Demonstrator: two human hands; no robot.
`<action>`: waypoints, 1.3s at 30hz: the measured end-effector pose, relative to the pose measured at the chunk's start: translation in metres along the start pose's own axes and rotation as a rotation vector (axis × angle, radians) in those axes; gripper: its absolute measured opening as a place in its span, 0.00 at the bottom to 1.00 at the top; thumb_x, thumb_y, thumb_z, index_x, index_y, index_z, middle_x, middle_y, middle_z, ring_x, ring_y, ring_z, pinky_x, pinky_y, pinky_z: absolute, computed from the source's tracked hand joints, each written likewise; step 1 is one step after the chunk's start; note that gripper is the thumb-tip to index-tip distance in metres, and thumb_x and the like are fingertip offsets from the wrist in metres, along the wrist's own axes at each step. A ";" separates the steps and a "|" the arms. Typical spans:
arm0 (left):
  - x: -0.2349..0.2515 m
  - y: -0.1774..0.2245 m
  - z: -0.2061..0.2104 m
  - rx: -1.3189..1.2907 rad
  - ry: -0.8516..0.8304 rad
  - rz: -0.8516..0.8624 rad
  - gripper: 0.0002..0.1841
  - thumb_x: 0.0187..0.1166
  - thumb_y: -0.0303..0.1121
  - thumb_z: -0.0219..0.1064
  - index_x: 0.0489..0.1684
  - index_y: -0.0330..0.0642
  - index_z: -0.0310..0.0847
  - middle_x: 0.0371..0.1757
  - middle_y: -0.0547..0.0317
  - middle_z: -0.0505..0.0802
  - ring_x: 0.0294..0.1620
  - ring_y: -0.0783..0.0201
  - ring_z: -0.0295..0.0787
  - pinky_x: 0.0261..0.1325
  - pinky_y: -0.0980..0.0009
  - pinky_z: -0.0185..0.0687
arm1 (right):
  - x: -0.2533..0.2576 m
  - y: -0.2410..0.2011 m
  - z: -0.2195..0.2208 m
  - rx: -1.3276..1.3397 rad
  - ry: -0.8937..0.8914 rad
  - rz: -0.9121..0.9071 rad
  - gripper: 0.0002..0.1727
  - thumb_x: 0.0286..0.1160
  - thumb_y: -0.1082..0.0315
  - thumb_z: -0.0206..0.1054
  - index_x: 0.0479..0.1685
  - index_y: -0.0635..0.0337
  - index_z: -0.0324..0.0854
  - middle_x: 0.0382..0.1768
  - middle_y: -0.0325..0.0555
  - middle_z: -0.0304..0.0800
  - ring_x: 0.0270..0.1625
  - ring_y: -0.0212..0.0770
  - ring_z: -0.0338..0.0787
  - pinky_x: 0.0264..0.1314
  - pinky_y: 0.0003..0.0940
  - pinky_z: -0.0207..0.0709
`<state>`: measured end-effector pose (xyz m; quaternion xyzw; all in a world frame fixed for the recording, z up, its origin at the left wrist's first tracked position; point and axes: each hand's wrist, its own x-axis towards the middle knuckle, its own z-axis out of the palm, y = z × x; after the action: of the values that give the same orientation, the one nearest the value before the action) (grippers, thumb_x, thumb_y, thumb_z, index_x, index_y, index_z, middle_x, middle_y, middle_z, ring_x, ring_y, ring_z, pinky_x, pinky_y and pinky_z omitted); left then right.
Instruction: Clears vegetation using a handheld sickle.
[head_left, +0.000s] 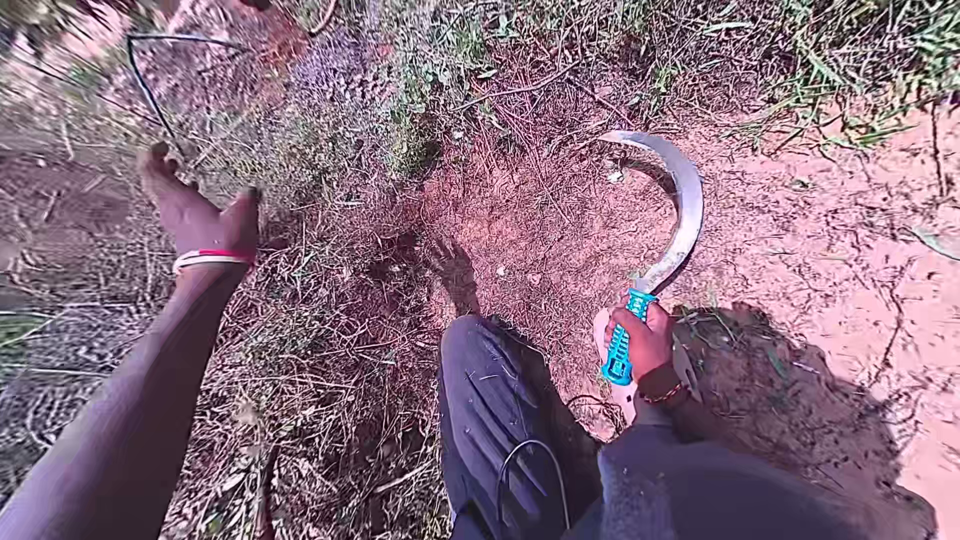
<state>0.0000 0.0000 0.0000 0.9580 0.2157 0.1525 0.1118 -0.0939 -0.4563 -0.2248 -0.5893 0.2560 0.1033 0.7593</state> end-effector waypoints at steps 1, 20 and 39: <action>-0.033 0.016 0.037 0.019 -0.222 0.086 0.47 0.76 0.34 0.73 0.93 0.33 0.45 0.89 0.22 0.60 0.85 0.25 0.64 0.80 0.30 0.63 | 0.006 -0.006 0.001 -0.011 0.021 -0.039 0.11 0.65 0.74 0.59 0.46 0.65 0.72 0.15 0.32 0.79 0.14 0.30 0.81 0.19 0.26 0.81; -0.158 0.095 0.185 0.306 -1.399 0.015 0.24 0.93 0.44 0.53 0.77 0.40 0.79 0.73 0.34 0.85 0.78 0.37 0.79 0.80 0.36 0.67 | 0.005 -0.045 0.026 -0.578 -0.233 0.188 0.20 0.80 0.70 0.65 0.67 0.70 0.73 0.36 0.52 0.84 0.27 0.40 0.86 0.35 0.37 0.85; -0.160 0.091 0.185 0.191 -1.337 -0.018 0.23 0.90 0.44 0.59 0.76 0.41 0.80 0.72 0.35 0.87 0.77 0.38 0.81 0.79 0.37 0.69 | 0.071 -0.097 -0.009 -0.686 0.103 -0.065 0.18 0.80 0.66 0.66 0.61 0.69 0.74 0.32 0.52 0.84 0.26 0.44 0.87 0.34 0.43 0.84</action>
<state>-0.0401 -0.1796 -0.1853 0.8500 0.1207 -0.4940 0.1373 0.0088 -0.5029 -0.1807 -0.8224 0.2254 0.1292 0.5062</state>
